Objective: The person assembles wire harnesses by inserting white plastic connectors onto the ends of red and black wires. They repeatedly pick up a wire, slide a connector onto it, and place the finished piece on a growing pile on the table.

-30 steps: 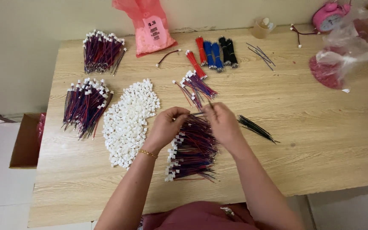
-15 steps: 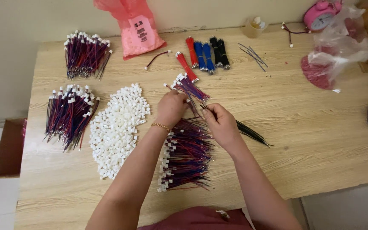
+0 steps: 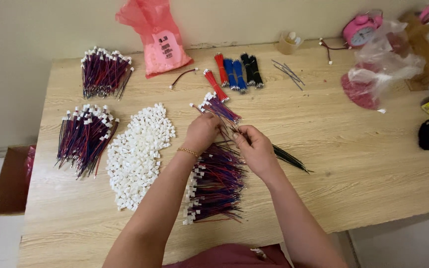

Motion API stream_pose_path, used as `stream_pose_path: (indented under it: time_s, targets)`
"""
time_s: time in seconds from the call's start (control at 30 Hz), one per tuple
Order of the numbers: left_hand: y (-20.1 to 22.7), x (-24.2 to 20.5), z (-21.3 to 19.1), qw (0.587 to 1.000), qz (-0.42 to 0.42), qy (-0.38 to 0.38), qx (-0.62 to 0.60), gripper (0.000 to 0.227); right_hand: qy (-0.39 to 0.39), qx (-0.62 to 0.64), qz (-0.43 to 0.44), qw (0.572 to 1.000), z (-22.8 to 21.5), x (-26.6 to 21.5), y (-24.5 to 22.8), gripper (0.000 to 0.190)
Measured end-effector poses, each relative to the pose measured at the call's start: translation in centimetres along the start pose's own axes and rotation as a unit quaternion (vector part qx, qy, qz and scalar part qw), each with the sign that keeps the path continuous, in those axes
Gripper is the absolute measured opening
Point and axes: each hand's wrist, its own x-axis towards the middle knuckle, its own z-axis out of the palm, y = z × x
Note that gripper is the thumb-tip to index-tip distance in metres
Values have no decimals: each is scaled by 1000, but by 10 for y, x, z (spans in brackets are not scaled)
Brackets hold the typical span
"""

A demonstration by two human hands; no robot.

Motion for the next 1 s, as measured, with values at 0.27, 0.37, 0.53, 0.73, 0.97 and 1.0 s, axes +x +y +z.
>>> stream_pose_path:
  time_s: [0.27,0.37,0.53,0.73,0.97,1.0]
  targets:
    - [8,-16,-30,999,-32,6,-34,15,10,84,4,996,6,-10,-4,10]
    - [28,-32,-77,983,-56,37,-170,18,14,86,-1,996,7,-10,-7,9]
    - [52,-71,-130,914,-108,62,-385,19,3,49,-19,999,9,-17,-16,12]
    - [68,-98,-136,807,-135,83,-568,21,2,-31,-32,999,16,-31,-36,12]
    - [63,-97,-107,773,-127,66,-618,15,12,-30,-36,999,18,-37,-44,12]
    - [63,-99,-106,761,-130,61,-633,15,14,-29,-28,999,19,-38,-45,13]
